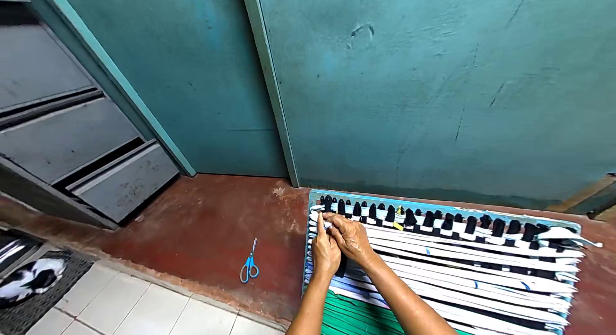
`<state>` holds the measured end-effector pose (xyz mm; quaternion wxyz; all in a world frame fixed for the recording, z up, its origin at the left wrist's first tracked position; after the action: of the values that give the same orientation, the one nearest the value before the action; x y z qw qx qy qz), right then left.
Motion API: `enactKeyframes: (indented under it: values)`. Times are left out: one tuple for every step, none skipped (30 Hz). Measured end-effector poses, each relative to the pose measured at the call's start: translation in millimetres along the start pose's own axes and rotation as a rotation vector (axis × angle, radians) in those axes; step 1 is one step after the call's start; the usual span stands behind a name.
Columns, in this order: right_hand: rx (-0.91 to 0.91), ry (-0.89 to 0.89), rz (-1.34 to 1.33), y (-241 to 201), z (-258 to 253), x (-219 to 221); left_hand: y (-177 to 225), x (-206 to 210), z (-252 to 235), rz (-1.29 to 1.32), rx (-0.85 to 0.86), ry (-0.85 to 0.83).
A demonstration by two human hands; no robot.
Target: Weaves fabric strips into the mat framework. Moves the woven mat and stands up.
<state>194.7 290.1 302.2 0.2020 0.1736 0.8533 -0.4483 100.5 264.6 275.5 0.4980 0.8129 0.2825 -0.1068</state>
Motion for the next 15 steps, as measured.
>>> enactKeyframes:
  values:
    - [0.002, -0.003, 0.042, -3.2, -0.6, 0.9, -1.4, -1.3, 3.8, -0.047, 0.040, 0.031]
    - [0.002, 0.000, 0.089, -6.1, -1.5, 1.6, -4.2, -2.9, 6.8, -0.080, 0.068, 0.053]
    - [-0.009, 0.013, 0.141, -8.4, -2.3, 2.9, -7.5, -4.4, 9.2, -0.110, 0.097, 0.063]
    - [-0.023, 0.025, 0.192, -10.4, -2.7, 5.0, -10.0, -6.3, 11.1, -0.155, 0.125, 0.056]
    - [-0.040, 0.041, 0.237, -12.5, -3.4, 7.5, -11.7, -8.4, 11.9, -0.216, 0.133, 0.025]
    - [-0.053, 0.056, 0.275, -14.2, -4.4, 9.9, -11.5, -11.7, 11.4, -0.284, 0.116, -0.020]
    - [-0.056, 0.059, 0.297, -15.6, -5.3, 11.9, -9.4, -16.2, 9.6, -0.352, 0.082, -0.060]
    - [-0.046, 0.040, 0.305, -16.5, -6.3, 13.3, -7.9, -20.2, 7.0, -0.419, 0.050, -0.099]
    - [-0.025, 0.004, 0.296, -17.1, -7.6, 13.8, -6.4, -23.6, 4.1, -0.479, 0.013, -0.143]
    - [0.000, -0.039, 0.281, -16.4, -9.2, 13.9, -5.4, -25.7, 1.6, -0.528, -0.008, -0.177]
    - [0.026, -0.085, 0.263, -15.5, -10.7, 13.1, -4.6, -26.3, 0.0, -0.565, -0.016, -0.199]
    - [0.052, -0.128, 0.242, -14.5, -12.0, 11.7, -3.7, -25.7, -0.6, -0.597, -0.006, -0.203]
    - [0.070, -0.160, 0.221, -13.2, -12.6, 10.4, -2.9, -24.6, -0.4, -0.622, 0.011, -0.191]
    - [0.084, -0.179, 0.199, -11.9, -12.9, 9.4, -2.0, -23.4, 0.3, -0.644, 0.023, -0.178]
    - [0.098, -0.195, 0.180, -11.1, -13.2, 8.6, -1.2, -22.6, 1.1, -0.657, 0.021, -0.175]
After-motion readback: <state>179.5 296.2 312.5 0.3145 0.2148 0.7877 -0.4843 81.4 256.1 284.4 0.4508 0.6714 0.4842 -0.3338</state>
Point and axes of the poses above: each hand's wrist, its own z-axis away from the middle knuckle, its own x-axis out of the palm, y = z × x, the point moved 7 cm from there along -z, towards the middle knuckle, and after that the axes turned 12 degrees about x, right-handed, at the moved point
